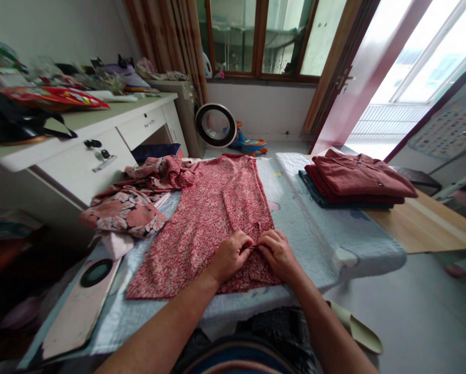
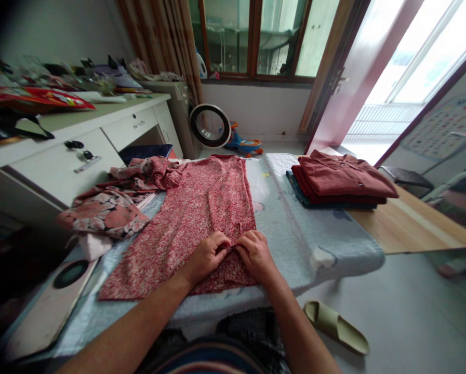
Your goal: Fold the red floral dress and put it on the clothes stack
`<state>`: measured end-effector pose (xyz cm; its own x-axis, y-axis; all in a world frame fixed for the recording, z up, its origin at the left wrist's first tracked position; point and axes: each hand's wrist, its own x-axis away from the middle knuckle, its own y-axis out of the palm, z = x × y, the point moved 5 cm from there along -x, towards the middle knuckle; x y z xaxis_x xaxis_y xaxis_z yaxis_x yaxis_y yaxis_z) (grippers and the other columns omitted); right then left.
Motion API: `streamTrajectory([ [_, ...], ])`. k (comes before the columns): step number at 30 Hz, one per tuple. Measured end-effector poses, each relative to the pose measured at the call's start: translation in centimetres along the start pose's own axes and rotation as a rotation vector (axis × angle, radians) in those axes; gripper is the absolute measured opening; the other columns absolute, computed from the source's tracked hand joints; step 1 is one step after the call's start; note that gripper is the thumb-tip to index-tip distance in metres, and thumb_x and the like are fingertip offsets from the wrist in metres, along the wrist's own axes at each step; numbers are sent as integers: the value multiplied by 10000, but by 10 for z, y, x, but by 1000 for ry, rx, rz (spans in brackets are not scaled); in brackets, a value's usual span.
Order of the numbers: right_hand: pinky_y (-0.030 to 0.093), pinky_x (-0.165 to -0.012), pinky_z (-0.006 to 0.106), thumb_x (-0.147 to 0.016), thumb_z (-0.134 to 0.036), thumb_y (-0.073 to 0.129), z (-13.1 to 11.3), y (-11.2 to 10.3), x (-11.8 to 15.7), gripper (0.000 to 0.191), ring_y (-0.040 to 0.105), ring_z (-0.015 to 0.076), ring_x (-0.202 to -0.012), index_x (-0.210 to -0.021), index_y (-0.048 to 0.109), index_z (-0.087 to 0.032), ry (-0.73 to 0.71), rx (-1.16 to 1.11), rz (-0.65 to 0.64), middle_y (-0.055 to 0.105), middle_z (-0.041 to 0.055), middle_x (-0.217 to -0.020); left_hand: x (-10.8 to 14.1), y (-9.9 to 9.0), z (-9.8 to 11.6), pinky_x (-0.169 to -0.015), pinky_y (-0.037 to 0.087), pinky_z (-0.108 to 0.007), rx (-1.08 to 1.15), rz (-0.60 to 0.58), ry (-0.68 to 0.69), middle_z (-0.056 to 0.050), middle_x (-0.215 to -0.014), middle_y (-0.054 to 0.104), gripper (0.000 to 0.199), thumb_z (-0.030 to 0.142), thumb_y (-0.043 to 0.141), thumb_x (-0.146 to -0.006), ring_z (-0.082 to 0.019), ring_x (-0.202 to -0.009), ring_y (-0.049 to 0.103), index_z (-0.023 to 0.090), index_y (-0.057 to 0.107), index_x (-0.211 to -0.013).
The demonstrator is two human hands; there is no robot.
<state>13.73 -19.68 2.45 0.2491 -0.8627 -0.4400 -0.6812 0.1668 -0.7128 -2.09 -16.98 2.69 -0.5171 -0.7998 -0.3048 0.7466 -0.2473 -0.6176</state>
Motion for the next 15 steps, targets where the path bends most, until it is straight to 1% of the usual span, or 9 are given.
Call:
streamTrajectory([
  [2,406,-907,363,-969,-240,541,0,0,0,134,545,198,-953,-924,668,-242,-8,-1,2,655,34,-942,-1,1,-2,-845,479,-290,3,7,9,-26,-927,632,108,137,548,-891,-166,-903,596,205,631,-901],
  [8,402,-913,370,-999,-212,461,1,0,0,205,537,199,-973,-969,662,-242,-8,-24,11,659,37,-961,-1,1,-3,-852,493,-300,9,15,-3,-31,-944,648,125,199,525,-938,-168,-906,610,211,650,-947],
  [10,402,-921,378,-980,-225,506,-1,-1,1,146,538,206,-983,-981,652,-240,2,-23,2,655,38,-969,-2,1,-2,-847,495,-300,4,15,-7,-31,-940,647,122,201,532,-937,-169,-901,612,209,653,-946],
  [11,402,-925,383,-956,-244,557,-1,-1,1,96,537,213,-989,-991,646,-239,6,-19,-4,652,40,-974,-2,1,-2,-845,495,-298,4,15,-9,-29,-939,647,120,200,535,-935,-168,-899,613,209,654,-945],
  [12,404,-926,388,-924,-264,613,-1,-1,1,86,537,220,-992,-1002,642,-239,10,-12,-8,649,41,-978,-2,0,-2,-843,495,-296,6,15,-10,-28,-938,646,119,200,537,-934,-167,-899,614,209,655,-943],
  [14,409,-920,393,-861,-280,696,-1,-1,1,162,535,231,-992,-1006,638,-238,14,3,-17,642,43,-977,-2,0,-1,-846,494,-292,12,13,-6,-26,-937,646,121,200,538,-935,-164,-901,613,211,658,-941],
  [15,410,-917,393,-849,-269,707,-1,0,1,163,534,232,-989,-994,639,-237,14,11,-18,639,42,-970,-2,0,-1,-847,492,-290,13,12,-2,-25,-935,645,123,201,537,-936,-163,-901,611,211,660,-940],
])
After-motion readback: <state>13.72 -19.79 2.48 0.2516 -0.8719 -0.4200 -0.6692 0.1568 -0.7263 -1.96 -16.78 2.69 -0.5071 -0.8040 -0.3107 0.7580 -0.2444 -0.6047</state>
